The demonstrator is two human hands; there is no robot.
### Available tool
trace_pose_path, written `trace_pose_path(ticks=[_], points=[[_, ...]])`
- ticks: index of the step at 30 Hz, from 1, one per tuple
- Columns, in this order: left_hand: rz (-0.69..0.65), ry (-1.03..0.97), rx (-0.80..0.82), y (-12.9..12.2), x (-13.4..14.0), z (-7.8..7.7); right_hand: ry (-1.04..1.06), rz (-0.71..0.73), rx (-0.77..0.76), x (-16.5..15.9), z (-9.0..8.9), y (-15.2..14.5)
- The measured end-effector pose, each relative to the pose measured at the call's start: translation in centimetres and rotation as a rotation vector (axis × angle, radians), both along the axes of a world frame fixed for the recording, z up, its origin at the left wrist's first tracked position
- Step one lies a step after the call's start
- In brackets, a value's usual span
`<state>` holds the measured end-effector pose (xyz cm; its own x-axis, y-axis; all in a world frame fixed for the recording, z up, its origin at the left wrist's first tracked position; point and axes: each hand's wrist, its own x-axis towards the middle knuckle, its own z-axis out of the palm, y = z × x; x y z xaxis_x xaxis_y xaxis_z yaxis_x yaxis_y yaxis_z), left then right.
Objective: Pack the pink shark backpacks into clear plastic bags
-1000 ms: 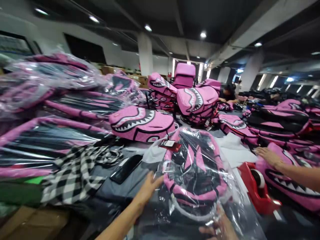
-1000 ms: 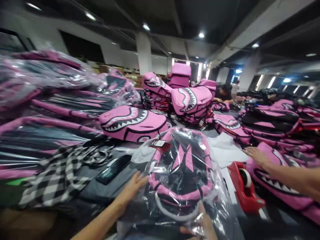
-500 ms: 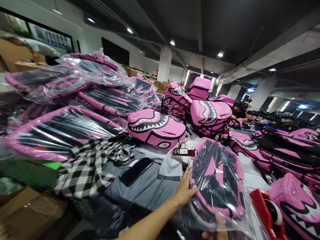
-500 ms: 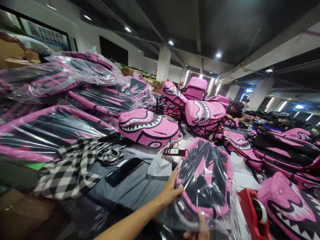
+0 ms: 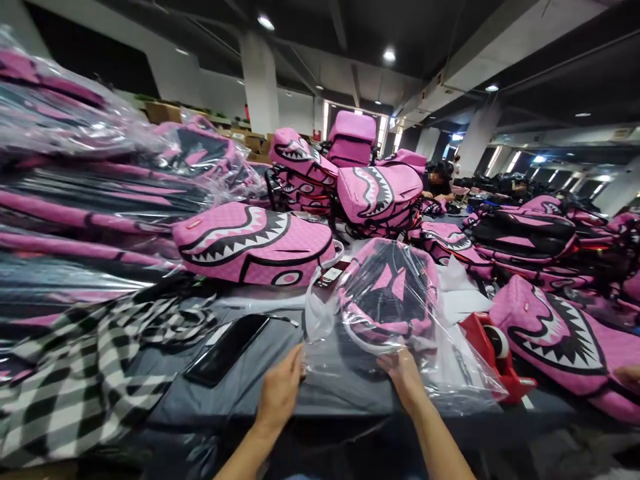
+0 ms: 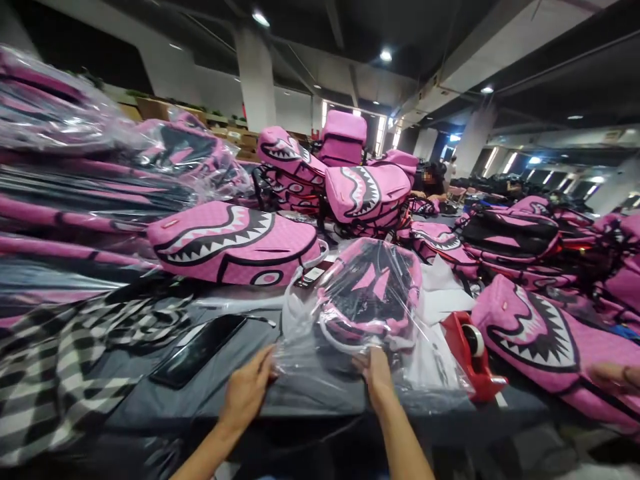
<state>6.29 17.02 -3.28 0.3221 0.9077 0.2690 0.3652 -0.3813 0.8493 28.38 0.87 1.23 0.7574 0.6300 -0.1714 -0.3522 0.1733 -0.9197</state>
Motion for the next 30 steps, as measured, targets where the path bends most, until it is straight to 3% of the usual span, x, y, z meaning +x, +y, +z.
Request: trace_pose_path(ticks=[2,4,6,8,10,12,15,18,21,23,27,30], points=[[0.044,-0.026,-0.151,0.6,-1.7,-0.6,-0.168,-0.134,-0.077,-0.3,-1.2,-4.6],[0.085,0.006,-0.185,0.4,-3.4,-0.7,-0.679,-0.434,-0.226,-0.8,-2.2,-10.1],[0.115,0.095,-0.067,0.1,-4.3,0.2,-1.122,-0.729,-0.327,-1.0,-2.1,-14.3],[0.085,0.184,0.122,0.0,-4.0,1.9,-1.237,-0.830,-0.518,-0.5,-0.9,-16.1],[0.014,0.209,0.189,0.4,-3.1,3.6,-1.077,-0.772,-0.651,1.0,0.5,-15.9],[0.007,0.163,0.081,0.9,-2.5,4.6,-0.807,-0.677,-0.659,2.6,1.4,-15.6],[0.085,0.066,-0.106,0.8,-2.9,4.3,-0.628,-0.671,-0.676,4.1,1.0,-16.8],[0.074,0.026,-0.164,-1.0,-4.1,2.6,-0.698,-0.680,-0.788,3.8,-0.4,-19.5],[0.055,-0.017,-0.316,-2.7,-5.2,1.7,-0.807,-0.549,-0.810,2.1,-1.3,-21.4],[0.049,-0.059,-0.470,-3.0,-5.8,2.0,-0.879,-0.480,-0.808,0.8,-1.6,-21.8],[0.075,-0.163,-0.706,-2.6,-6.1,3.7,-0.955,-0.603,-0.848,-0.9,-1.8,-21.6],[0.138,-0.270,-0.982,-3.1,-5.7,4.9,-0.965,-0.562,-0.810,-1.7,-2.3,-21.8]])
